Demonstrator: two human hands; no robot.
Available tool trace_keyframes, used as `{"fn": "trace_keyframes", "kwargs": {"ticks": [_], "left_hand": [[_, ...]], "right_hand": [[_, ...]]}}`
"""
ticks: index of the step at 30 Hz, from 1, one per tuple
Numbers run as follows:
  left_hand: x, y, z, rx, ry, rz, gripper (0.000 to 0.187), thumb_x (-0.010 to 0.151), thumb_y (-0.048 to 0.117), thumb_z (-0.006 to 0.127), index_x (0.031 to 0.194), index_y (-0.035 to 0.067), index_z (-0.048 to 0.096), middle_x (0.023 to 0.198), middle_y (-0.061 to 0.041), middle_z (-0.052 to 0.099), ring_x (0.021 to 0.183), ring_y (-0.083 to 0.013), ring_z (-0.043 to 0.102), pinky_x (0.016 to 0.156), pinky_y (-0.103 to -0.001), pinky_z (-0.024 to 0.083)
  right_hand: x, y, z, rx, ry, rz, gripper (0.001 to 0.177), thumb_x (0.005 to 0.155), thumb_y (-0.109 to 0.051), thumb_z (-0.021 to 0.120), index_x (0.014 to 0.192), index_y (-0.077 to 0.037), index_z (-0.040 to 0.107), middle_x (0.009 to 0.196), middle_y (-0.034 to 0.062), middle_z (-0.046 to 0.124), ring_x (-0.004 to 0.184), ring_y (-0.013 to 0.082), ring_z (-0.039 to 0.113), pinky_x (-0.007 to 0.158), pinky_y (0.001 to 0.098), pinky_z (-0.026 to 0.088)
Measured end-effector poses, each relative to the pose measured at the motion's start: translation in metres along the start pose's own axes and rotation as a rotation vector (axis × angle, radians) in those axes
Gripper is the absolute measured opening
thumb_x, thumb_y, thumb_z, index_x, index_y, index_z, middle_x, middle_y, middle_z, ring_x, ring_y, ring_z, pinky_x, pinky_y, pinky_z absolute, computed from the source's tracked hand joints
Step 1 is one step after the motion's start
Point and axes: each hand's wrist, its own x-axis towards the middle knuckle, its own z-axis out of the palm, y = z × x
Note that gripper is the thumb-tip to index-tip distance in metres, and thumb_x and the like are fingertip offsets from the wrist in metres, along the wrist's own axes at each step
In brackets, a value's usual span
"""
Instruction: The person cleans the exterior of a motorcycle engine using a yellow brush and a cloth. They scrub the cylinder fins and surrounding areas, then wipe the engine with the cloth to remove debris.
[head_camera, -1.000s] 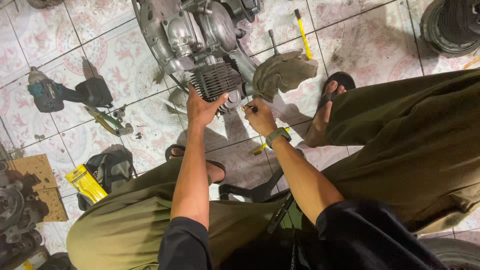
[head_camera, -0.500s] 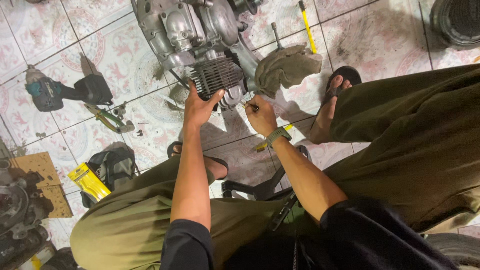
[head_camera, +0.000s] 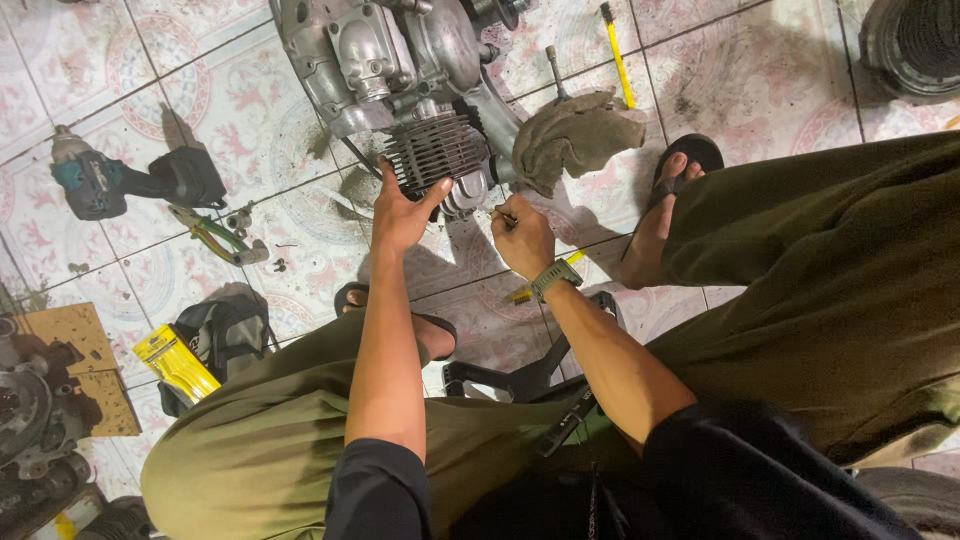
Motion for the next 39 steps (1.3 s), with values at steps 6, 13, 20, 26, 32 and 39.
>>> {"fn": "trace_keyframes", "kwargs": {"ticks": [6, 13, 20, 26, 32, 39], "left_hand": [[0.003, -0.004, 0.002, -0.009, 0.005, 0.027, 0.118, 0.078, 0.075, 0.061, 0.146, 0.0, -0.001, 0.149, -0.03, 0.016, 0.134, -0.048, 0.026, 0.108, -0.065, 0.033], [-0.007, 0.006, -0.002, -0.03, -0.001, 0.034, 0.116, 0.08, 0.072, 0.06, 0.147, 0.0, -0.001, 0.15, -0.029, 0.014, 0.134, -0.0473, 0.027, 0.105, -0.064, 0.036], [-0.006, 0.007, -0.002, -0.044, -0.003, 0.028, 0.115, 0.082, 0.07, 0.061, 0.146, 0.0, -0.004, 0.15, -0.029, 0.01, 0.134, -0.0479, 0.027, 0.106, -0.066, 0.034], [-0.004, 0.003, 0.0, -0.032, 0.002, 0.011, 0.116, 0.08, 0.072, 0.06, 0.146, 0.001, -0.003, 0.151, -0.028, 0.01, 0.134, -0.0478, 0.027, 0.106, -0.067, 0.034], [0.007, -0.007, 0.003, 0.003, -0.003, 0.001, 0.119, 0.078, 0.076, 0.059, 0.147, 0.003, -0.003, 0.151, -0.027, 0.012, 0.135, -0.0467, 0.026, 0.106, -0.064, 0.036], [0.0, -0.002, 0.001, -0.035, 0.01, 0.016, 0.118, 0.079, 0.075, 0.059, 0.147, 0.001, -0.002, 0.151, -0.028, 0.01, 0.135, -0.0487, 0.023, 0.107, -0.067, 0.033]], "right_hand": [[0.005, 0.008, 0.003, -0.006, -0.018, -0.009, 0.013, 0.08, -0.031, 0.058, 0.088, -0.025, 0.066, 0.079, 0.0033, 0.07, 0.085, 0.0253, 0.068, 0.076, 0.0408, 0.052], [-0.002, -0.008, -0.008, -0.001, -0.009, -0.036, 0.014, 0.081, -0.027, 0.058, 0.089, -0.018, 0.065, 0.081, 0.0132, 0.068, 0.088, 0.0379, 0.065, 0.077, 0.0505, 0.049], [0.003, 0.003, 0.0, -0.022, -0.017, 0.0, 0.014, 0.081, -0.03, 0.058, 0.09, -0.022, 0.064, 0.082, 0.0079, 0.07, 0.091, 0.0317, 0.066, 0.08, 0.0462, 0.051], [0.003, 0.006, 0.001, 0.005, -0.033, -0.006, 0.013, 0.081, -0.03, 0.058, 0.089, -0.022, 0.064, 0.081, 0.0078, 0.07, 0.089, 0.0313, 0.066, 0.077, 0.0454, 0.05], [-0.008, -0.005, 0.0, 0.038, -0.037, -0.059, 0.012, 0.08, -0.026, 0.059, 0.089, -0.02, 0.064, 0.081, 0.0105, 0.07, 0.088, 0.0331, 0.067, 0.076, 0.0469, 0.051], [0.005, 0.014, 0.003, -0.026, 0.043, -0.014, 0.012, 0.08, -0.029, 0.058, 0.087, -0.022, 0.064, 0.079, 0.008, 0.069, 0.088, 0.0312, 0.066, 0.077, 0.0459, 0.051]]}}
